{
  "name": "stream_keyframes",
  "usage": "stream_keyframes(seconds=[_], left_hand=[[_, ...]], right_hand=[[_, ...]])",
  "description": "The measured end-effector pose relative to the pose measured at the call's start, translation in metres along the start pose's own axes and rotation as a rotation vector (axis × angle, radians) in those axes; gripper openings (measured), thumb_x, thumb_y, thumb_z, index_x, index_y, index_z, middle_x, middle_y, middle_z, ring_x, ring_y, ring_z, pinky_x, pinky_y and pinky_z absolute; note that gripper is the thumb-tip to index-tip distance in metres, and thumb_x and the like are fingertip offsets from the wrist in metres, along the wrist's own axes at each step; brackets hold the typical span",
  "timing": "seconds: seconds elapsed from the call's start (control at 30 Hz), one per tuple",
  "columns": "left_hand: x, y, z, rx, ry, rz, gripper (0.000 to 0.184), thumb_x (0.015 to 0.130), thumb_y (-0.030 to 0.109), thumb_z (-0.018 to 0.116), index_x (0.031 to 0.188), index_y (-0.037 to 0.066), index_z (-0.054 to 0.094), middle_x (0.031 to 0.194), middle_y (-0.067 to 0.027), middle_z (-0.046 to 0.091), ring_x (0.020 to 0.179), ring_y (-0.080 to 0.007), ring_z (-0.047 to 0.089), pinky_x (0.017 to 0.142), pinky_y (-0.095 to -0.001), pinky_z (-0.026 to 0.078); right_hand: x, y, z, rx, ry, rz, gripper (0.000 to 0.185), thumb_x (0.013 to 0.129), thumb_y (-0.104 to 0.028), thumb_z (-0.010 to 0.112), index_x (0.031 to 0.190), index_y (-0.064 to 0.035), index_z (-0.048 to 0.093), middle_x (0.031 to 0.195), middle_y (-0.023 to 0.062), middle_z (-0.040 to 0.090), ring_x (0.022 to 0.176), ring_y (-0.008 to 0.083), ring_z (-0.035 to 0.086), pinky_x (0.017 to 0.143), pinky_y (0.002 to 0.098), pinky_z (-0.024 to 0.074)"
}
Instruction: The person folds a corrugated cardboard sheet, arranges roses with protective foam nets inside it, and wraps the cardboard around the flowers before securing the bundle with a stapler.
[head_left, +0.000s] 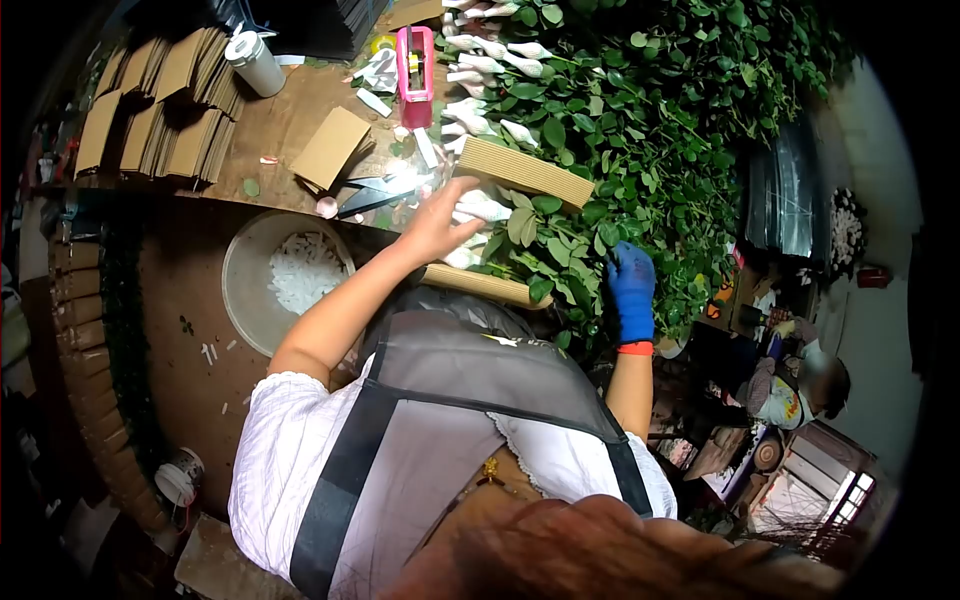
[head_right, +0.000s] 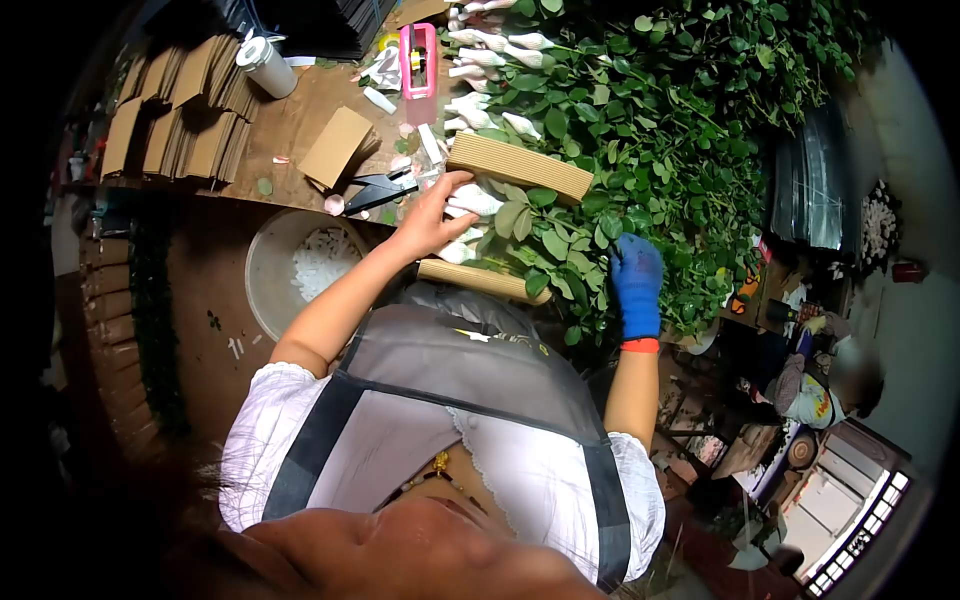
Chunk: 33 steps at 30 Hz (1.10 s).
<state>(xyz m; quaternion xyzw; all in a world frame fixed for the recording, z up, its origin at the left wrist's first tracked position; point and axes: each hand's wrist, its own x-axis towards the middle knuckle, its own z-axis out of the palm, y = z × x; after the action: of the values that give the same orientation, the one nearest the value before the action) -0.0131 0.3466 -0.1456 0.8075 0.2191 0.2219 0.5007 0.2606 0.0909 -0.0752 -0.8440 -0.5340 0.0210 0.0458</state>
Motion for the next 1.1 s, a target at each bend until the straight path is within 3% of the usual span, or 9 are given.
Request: stream_keyframes(seconds=[0.4,0.5,0.6,0.63,0.73,0.83,0.9,0.97,1.1], left_hand=[[0.000,0.013,-0.006,-0.108,-0.059,-0.153,0.060,0.083,0.016,0.075,0.136,0.006,0.049,0.127,-0.0159,0.060,0.110,-0.0311,0.062,0.093,-0.0400,0.050],[0.002,0.000,-0.001,-0.051,-0.040,-0.001,0.049,0.084,0.013,0.074,0.129,0.004,0.057,0.123,-0.0135,0.061,0.105,-0.0278,0.063,0.089,-0.0362,0.052],[0.002,0.001,0.001,-0.108,-0.044,-0.038,0.046,0.083,0.011,0.075,0.126,0.004,0.060,0.119,-0.0116,0.062,0.104,-0.0255,0.062,0.088,-0.0353,0.053],[0.001,0.005,-0.001,-0.090,-0.054,-0.057,0.046,0.083,0.011,0.075,0.126,0.005,0.060,0.118,-0.0113,0.062,0.103,-0.0250,0.062,0.087,-0.0348,0.053],[0.001,0.010,-0.002,-0.020,-0.040,-0.030,0.047,0.084,0.012,0.075,0.127,0.004,0.059,0.119,-0.0115,0.062,0.104,-0.0245,0.062,0.089,-0.0348,0.052],[0.002,0.014,-0.004,-0.024,-0.063,-0.057,0.047,0.085,0.010,0.074,0.128,0.003,0.058,0.122,-0.0115,0.060,0.106,-0.0241,0.061,0.090,-0.0338,0.051],[0.002,0.017,-0.004,-0.022,-0.067,-0.055,0.047,0.085,0.009,0.074,0.129,0.003,0.058,0.122,-0.0111,0.060,0.106,-0.0236,0.061,0.090,-0.0336,0.051],[0.002,0.018,-0.004,-0.013,-0.080,-0.088,0.048,0.084,0.009,0.075,0.129,0.004,0.058,0.121,-0.0108,0.060,0.106,-0.0229,0.061,0.091,-0.0335,0.051],[0.001,0.018,-0.005,0.023,-0.072,-0.086,0.050,0.083,0.009,0.076,0.129,0.004,0.057,0.119,-0.0096,0.061,0.106,-0.0223,0.060,0.093,-0.0335,0.048]], right_hand=[[-0.021,0.015,-0.025,-0.022,0.424,0.041,0.042,0.079,-0.008,0.070,0.120,-0.0060,0.064,0.119,0.0191,0.065,0.110,0.0414,0.060,0.098,0.0486,0.0474],[-0.022,0.010,-0.072,-0.073,0.584,0.057,0.040,0.082,-0.009,0.071,0.120,-0.0027,0.063,0.119,0.0171,0.066,0.110,0.0353,0.062,0.095,0.0452,0.0491],[-0.054,0.073,-0.087,0.064,1.001,0.453,0.036,0.088,-0.013,0.069,0.121,-0.0003,0.061,0.122,0.0124,0.066,0.114,0.0252,0.061,0.095,0.0388,0.0485],[-0.082,0.121,-0.095,0.375,1.097,0.407,0.035,0.091,-0.017,0.068,0.122,-0.0001,0.061,0.121,0.0107,0.066,0.110,0.0217,0.061,0.092,0.0352,0.0486],[-0.101,0.085,-0.155,1.566,1.368,0.287,0.042,0.101,-0.024,0.059,0.134,0.0004,0.056,0.129,0.0135,0.061,0.113,0.0255,0.061,0.098,0.0343,0.0489],[-0.143,0.201,-0.157,0.820,1.481,0.797,0.052,0.099,-0.028,0.062,0.141,-0.0002,0.050,0.138,0.0145,0.057,0.116,0.0242,0.060,0.100,0.0335,0.0487],[-0.145,0.216,-0.144,0.733,1.584,0.869,0.052,0.099,-0.029,0.063,0.141,-0.0003,0.050,0.139,0.0144,0.057,0.118,0.0243,0.060,0.102,0.0344,0.0484],[-0.133,0.211,-0.119,1.086,1.781,0.684,0.047,0.099,-0.027,0.063,0.136,0.0000,0.054,0.136,0.0134,0.059,0.120,0.0255,0.059,0.105,0.0366,0.0481],[-0.126,0.211,-0.108,1.092,1.964,0.512,0.046,0.099,-0.022,0.061,0.140,-0.0038,0.052,0.137,0.0134,0.058,0.120,0.0261,0.060,0.103,0.0386,0.0491]])
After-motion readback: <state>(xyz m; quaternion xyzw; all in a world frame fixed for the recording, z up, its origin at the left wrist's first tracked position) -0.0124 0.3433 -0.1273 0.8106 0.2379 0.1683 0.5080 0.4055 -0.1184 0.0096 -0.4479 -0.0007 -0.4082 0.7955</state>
